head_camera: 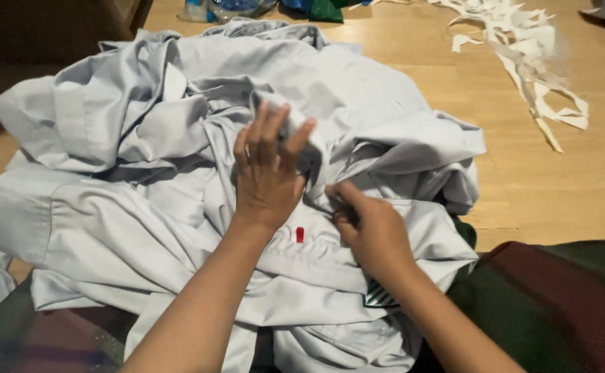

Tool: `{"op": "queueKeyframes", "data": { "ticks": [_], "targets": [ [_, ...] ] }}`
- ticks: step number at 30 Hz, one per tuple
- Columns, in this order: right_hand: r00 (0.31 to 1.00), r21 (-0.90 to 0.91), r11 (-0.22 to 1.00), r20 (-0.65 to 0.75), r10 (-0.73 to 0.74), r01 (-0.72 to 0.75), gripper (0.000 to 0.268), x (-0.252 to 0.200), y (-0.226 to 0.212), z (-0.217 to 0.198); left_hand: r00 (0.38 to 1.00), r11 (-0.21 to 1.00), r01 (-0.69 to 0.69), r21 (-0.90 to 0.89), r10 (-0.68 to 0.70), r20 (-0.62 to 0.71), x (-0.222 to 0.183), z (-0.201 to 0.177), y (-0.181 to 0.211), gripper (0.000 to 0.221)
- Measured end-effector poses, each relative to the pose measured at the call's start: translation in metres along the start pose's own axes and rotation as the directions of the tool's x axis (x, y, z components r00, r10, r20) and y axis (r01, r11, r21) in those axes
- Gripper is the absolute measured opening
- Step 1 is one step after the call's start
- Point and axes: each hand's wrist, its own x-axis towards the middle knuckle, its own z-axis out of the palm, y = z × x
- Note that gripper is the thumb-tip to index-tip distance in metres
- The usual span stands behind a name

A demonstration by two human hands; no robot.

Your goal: Final inspection and trimming of loose threads from manufactured shirts using thread snips.

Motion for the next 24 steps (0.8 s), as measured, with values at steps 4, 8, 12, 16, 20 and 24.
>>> {"op": "queueKeyframes", "data": {
  "ticks": [4, 8, 12, 16, 20, 24],
  "targets": [
    [1.0, 0.004, 1.0, -0.012, 0.016, -0.016, 0.037, -0.001, 0.001, -0.001, 0.995, 0.994, -0.091, 0.062, 0.088, 0.037, 0.004, -0.007, 0.001, 0.032],
    [0.995, 0.114, 0.993, -0.104, 0.0, 0.012, 0.04, -0.008, 0.006, 0.004, 0.98, 0.997, 0.057, 0.043, -0.064, 0.188, 0.003, -0.024, 0.002, 0.032],
    [0.932, 0.198, 0.959, -0.341, -0.126, 0.202, 0.033, -0.017, 0.008, 0.007, 0.917, 0.982, 0.185, -0.04, -0.158, 0.366, -0.009, -0.033, 0.003, 0.021],
    [0.875, 0.193, 0.938, -0.452, -0.175, 0.287, 0.033, -0.02, 0.005, 0.005, 0.912, 0.961, 0.253, -0.109, -0.199, 0.358, -0.003, -0.055, 0.008, 0.025],
    [0.667, 0.169, 0.95, -0.743, -0.052, 0.263, 0.019, -0.028, 0.023, -0.008, 0.525, 0.506, 0.847, -0.161, -0.75, 0.403, -0.004, -0.018, -0.023, 0.015],
    [0.532, 0.29, 0.956, -0.805, 0.262, -0.031, 0.06, -0.032, 0.052, -0.012, 0.231, 0.095, 0.922, -0.375, -0.913, 0.336, -0.007, 0.054, -0.062, 0.009]
  ]
}}
